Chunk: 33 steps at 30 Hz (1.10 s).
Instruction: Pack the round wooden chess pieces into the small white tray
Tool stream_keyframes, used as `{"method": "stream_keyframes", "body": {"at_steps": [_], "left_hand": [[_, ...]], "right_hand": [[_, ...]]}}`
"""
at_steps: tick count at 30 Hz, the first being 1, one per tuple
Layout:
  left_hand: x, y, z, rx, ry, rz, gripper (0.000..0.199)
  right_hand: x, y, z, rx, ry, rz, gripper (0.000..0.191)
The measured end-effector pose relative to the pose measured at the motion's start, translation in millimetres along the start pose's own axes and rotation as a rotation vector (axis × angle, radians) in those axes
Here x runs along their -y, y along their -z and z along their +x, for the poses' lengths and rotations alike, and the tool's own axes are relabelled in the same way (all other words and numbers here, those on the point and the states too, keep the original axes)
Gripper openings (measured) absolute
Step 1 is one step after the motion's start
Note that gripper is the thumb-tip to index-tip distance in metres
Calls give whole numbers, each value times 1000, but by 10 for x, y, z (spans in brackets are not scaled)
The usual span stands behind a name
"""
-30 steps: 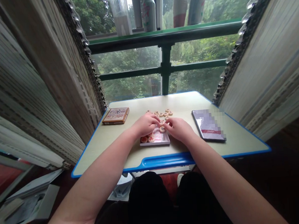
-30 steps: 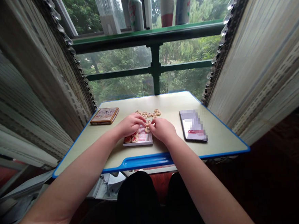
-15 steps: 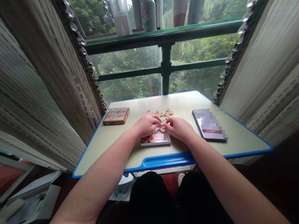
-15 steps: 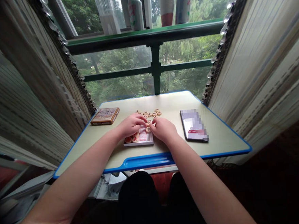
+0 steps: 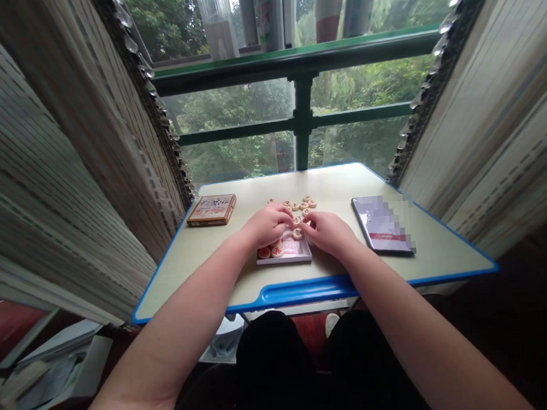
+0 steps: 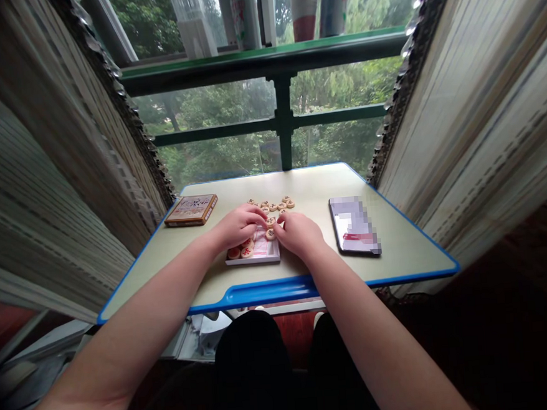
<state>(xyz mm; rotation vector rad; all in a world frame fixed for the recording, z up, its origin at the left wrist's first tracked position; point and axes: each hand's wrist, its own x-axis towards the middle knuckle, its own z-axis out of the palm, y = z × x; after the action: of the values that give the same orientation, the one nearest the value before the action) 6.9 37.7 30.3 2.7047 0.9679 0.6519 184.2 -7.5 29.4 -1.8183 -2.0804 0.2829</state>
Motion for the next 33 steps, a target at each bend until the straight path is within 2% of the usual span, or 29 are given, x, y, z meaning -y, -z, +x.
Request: {"method": "stream_keyframes", "body": {"at_steps": [9, 15, 24, 33], "left_hand": [[-30, 21, -1, 5, -18, 19, 28], [-48, 39, -8, -35, -10, -10, 26], [-66, 50, -23, 46, -34, 7, 18], [-61, 47, -21, 36, -11, 40, 20]], "right_hand": [[3, 3, 0, 4, -3, -11, 29], [-4, -1, 3, -10, 8, -25, 28], [-14, 1, -4, -4, 12, -8, 28], [5, 10, -3, 7, 2, -11, 28]]}}
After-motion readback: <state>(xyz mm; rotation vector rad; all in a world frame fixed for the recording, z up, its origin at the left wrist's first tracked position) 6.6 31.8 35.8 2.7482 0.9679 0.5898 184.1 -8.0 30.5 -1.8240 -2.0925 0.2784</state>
